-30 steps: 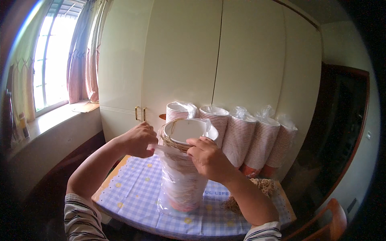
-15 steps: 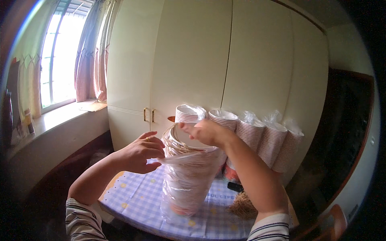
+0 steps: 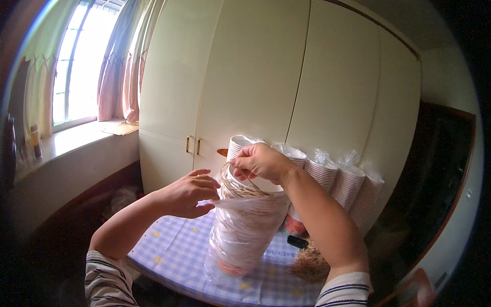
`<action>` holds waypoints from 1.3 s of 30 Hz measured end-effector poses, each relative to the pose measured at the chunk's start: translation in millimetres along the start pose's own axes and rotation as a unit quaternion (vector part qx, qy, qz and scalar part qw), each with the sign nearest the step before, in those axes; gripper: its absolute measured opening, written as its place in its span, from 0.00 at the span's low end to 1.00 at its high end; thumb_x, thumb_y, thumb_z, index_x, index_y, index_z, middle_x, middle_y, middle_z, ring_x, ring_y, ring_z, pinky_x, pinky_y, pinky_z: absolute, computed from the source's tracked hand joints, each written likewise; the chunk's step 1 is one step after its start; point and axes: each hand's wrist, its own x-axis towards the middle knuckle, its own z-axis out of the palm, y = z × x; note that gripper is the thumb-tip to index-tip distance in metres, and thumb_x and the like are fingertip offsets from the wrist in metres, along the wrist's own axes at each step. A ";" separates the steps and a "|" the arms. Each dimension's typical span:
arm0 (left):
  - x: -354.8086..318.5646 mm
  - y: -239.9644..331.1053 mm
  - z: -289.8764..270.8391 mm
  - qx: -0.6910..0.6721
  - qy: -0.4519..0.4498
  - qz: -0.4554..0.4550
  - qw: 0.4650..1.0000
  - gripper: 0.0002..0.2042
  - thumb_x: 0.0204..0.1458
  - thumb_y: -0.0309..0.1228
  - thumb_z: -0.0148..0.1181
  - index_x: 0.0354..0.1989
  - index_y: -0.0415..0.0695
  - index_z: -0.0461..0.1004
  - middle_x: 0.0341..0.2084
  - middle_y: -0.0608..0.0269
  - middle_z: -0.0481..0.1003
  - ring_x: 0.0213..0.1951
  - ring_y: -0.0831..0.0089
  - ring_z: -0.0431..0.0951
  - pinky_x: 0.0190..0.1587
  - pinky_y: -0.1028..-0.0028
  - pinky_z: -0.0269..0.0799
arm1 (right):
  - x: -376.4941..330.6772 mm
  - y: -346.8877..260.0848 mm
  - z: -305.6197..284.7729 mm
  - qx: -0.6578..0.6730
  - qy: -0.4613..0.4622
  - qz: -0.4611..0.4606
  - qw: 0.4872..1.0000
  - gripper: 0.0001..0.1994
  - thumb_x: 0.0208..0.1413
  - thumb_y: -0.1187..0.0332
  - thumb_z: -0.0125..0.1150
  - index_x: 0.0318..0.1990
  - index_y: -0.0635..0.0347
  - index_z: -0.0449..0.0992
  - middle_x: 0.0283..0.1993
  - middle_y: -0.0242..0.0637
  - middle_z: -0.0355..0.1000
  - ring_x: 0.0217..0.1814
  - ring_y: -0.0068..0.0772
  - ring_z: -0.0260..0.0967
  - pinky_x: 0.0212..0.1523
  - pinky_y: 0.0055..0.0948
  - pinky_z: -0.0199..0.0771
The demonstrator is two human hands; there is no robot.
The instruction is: Stacking paper buckets, placing them into plastic bags, and sealing the bags for distribution.
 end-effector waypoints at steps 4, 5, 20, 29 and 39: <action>0.9 1.5 -4.7 -0.002 -0.012 -0.005 1.000 0.07 0.45 0.29 0.58 0.34 0.44 0.75 0.31 0.60 0.74 0.42 0.64 0.74 0.60 0.56 0.54 | -10.2 0.0 20.5 -0.186 -0.010 -0.152 0.971 0.10 0.53 0.66 0.58 0.34 0.66 0.76 0.28 0.38 0.75 0.32 0.28 0.71 0.38 0.26 0.70; -0.3 0.9 -4.1 -0.003 -0.011 -0.006 1.000 0.07 0.45 0.29 0.58 0.34 0.44 0.75 0.31 0.60 0.74 0.42 0.64 0.74 0.60 0.56 0.54 | -13.2 -1.6 24.6 -0.249 -0.009 -0.185 0.951 0.09 0.51 0.66 0.58 0.34 0.64 0.77 0.29 0.40 0.75 0.33 0.31 0.72 0.39 0.28 0.71; 13.6 -7.1 -10.1 0.000 0.036 -0.058 0.998 0.13 0.35 0.29 0.62 0.33 0.47 0.75 0.28 0.63 0.72 0.43 0.64 0.71 0.65 0.52 0.45 | -78.0 35.9 46.3 -0.586 0.059 -0.356 0.726 0.17 0.44 0.67 0.64 0.43 0.58 0.74 0.47 0.37 0.71 0.59 0.46 0.61 0.61 0.52 0.55; 24.9 -50.9 2.3 0.220 -0.029 -0.037 0.974 0.09 0.27 0.25 0.62 0.21 0.51 0.77 0.30 0.66 0.68 0.48 0.67 0.66 0.66 0.51 0.40 | -85.9 54.5 49.7 -0.559 0.070 -0.405 0.720 0.19 0.45 0.70 0.62 0.47 0.62 0.71 0.48 0.43 0.70 0.56 0.43 0.64 0.60 0.45 0.58; 56.8 -19.2 -45.4 0.077 -0.006 -0.043 0.996 0.07 0.40 0.19 0.56 0.23 0.47 0.78 0.42 0.66 0.72 0.58 0.65 0.62 0.67 0.52 0.39 | -92.0 39.0 51.4 -0.439 0.244 -0.336 0.797 0.18 0.46 0.66 0.64 0.44 0.67 0.73 0.47 0.48 0.68 0.47 0.46 0.66 0.50 0.36 0.66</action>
